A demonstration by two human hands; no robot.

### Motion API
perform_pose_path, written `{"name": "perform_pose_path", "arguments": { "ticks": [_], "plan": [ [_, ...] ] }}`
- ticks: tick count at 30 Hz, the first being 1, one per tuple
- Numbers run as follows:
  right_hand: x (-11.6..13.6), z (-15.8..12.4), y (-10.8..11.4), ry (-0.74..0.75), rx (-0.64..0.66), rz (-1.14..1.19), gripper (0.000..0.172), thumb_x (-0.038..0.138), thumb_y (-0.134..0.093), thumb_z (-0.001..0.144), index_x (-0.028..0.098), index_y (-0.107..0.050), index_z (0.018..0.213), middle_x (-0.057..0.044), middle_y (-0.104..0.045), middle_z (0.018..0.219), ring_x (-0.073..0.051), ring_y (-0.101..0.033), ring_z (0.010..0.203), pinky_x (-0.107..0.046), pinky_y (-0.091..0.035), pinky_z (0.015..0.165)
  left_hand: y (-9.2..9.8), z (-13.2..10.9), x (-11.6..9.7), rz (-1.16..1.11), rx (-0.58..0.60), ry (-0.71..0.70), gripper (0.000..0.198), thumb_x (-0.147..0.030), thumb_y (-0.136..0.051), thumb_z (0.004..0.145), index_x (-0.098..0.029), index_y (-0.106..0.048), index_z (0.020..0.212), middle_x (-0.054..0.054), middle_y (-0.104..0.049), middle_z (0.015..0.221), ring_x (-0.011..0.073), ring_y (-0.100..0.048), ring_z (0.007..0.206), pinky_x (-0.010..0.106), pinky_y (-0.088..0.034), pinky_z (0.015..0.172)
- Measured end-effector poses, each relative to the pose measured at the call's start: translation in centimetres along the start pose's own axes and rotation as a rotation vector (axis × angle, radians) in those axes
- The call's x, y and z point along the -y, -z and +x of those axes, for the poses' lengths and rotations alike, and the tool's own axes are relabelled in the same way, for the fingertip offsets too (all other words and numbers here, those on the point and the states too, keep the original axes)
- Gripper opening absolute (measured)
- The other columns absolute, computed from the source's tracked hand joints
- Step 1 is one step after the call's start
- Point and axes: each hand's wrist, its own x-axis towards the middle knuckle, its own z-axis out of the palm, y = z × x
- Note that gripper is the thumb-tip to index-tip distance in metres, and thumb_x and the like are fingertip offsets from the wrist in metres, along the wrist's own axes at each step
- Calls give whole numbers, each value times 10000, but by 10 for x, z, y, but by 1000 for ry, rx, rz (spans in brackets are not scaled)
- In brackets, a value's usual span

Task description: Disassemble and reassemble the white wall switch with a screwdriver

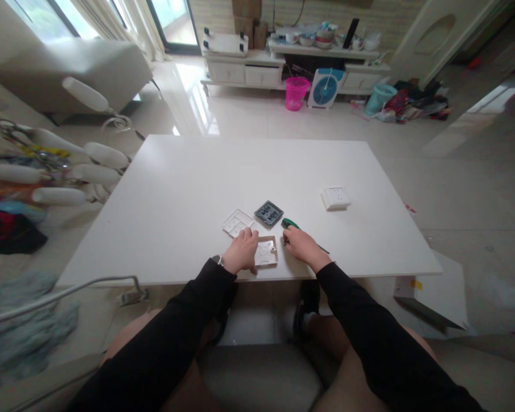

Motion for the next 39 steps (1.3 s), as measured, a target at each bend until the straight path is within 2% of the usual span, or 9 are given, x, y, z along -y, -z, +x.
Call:
{"name": "perform_pose_path", "arguments": {
  "ticks": [4,8,12,16,20,22,27,31,39],
  "plan": [
    [-2,2,-3,-40,-25,30,208,92,-514,937,157,-702,1000,-150,-675,1109,-231,-661,900,-323,-438,773,12,0,9,-90,55,2,1068,-401,-999,439,-164,-447,1323,237,-473,1383,433,-481,1288,519,-479,1027],
    [2,2,-2,-69,-86,32,216,93,-502,932,161,-682,1030,-157,-687,1102,-247,-657,959,-326,-441,808,31,-3,32,-175,34,12,1045,-510,-936,515,-156,-474,1382,234,-506,1385,440,-494,1292,517,-474,1039],
    [7,7,-2,-52,-226,144,201,101,-533,878,173,-660,1016,-136,-697,1091,-241,-635,1011,-318,-444,867,48,-7,47,-224,-52,61,653,-545,-756,753,-151,-591,1247,209,-619,1287,391,-574,1227,462,-483,1016],
    [13,23,-7,-174,-314,528,296,139,-576,826,199,-627,1111,-49,-696,958,-197,-638,883,-305,-470,833,54,-8,46,-298,-99,54,380,-424,-633,874,-157,-631,1145,158,-722,1117,313,-677,1013,399,-506,891],
    [19,43,-17,-327,-299,1051,441,171,-606,752,223,-600,1191,17,-663,846,-171,-638,764,-299,-508,766,56,-8,39,-301,-83,46,310,-401,-616,894,-172,-645,1100,126,-750,1065,296,-697,956,380,-501,830],
    [23,52,-23,-350,-294,1182,454,192,-610,723,215,-605,1176,30,-655,797,-165,-639,716,-297,-525,730,57,-8,36,-310,-92,42,299,-396,-623,889,-177,-650,1091,119,-754,1054,296,-701,962,376,-502,832],
    [30,63,-33,-360,-319,1330,358,236,-626,700,188,-643,1054,12,-663,729,-166,-660,671,-295,-559,675,61,-11,31,-341,-109,43,272,-364,-633,875,-179,-669,1070,121,-759,1031,309,-708,972,387,-511,850],
    [31,65,-36,-367,-408,1387,232,275,-662,708,187,-666,923,-25,-697,752,-172,-680,704,-312,-583,706,61,-12,31,-342,-116,46,280,-366,-632,873,-182,-668,1080,117,-764,1027,308,-710,975,393,-516,859],
    [13,47,-35,-384,-565,1238,226,373,-754,662,192,-695,785,-54,-722,807,-210,-664,791,-374,-562,815,58,-10,30,-364,-163,69,246,-366,-618,891,-199,-665,1064,95,-762,1012,277,-707,945,384,-513,854]
  ]
}}
